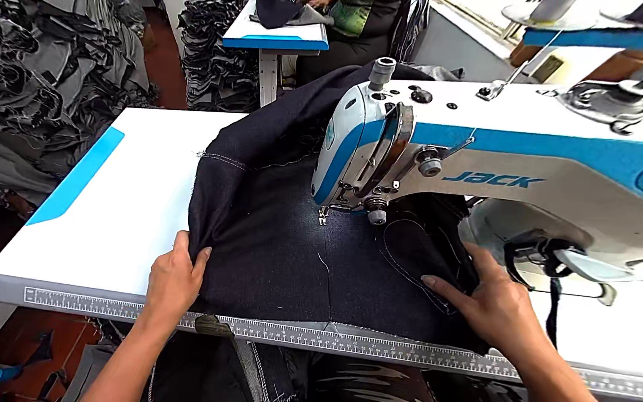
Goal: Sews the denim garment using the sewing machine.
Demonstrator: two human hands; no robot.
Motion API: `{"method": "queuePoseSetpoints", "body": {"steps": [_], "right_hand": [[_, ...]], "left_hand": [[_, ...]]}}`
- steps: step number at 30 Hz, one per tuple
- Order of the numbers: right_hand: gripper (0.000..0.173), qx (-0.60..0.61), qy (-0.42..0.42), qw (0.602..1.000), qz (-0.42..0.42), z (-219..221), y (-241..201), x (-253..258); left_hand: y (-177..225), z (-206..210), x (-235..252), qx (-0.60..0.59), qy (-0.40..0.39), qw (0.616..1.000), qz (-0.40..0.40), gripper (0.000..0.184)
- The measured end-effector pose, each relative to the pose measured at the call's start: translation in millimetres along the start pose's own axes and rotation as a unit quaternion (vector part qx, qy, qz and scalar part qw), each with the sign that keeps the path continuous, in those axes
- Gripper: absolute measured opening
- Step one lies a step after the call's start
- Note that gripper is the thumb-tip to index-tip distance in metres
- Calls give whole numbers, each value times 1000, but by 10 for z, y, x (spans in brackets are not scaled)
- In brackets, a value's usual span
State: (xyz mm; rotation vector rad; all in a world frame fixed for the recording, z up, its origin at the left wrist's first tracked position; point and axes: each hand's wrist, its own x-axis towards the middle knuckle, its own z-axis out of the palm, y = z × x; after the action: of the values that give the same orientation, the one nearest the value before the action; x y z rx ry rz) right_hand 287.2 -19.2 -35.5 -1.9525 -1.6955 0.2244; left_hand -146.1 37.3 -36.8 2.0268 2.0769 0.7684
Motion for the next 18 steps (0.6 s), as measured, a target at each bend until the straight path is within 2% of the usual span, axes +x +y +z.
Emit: {"method": "queuePoseSetpoints", "body": {"steps": [6, 13, 15, 18], "right_hand": [[68, 1, 6, 1000, -5, 51, 9, 185], [70, -5, -2, 1000, 14, 150, -35, 804], [62, -16, -3, 1000, 18, 183, -52, 965], [58, -16, 22, 999, -24, 274, -12, 1211]], "left_hand": [[82, 76, 163, 33, -2, 999, 1, 34], [241, 180, 734, 47, -43, 998, -26, 38], [275, 206, 895, 48, -53, 997, -33, 39], [317, 262, 1169, 55, -71, 995, -51, 42]]}}
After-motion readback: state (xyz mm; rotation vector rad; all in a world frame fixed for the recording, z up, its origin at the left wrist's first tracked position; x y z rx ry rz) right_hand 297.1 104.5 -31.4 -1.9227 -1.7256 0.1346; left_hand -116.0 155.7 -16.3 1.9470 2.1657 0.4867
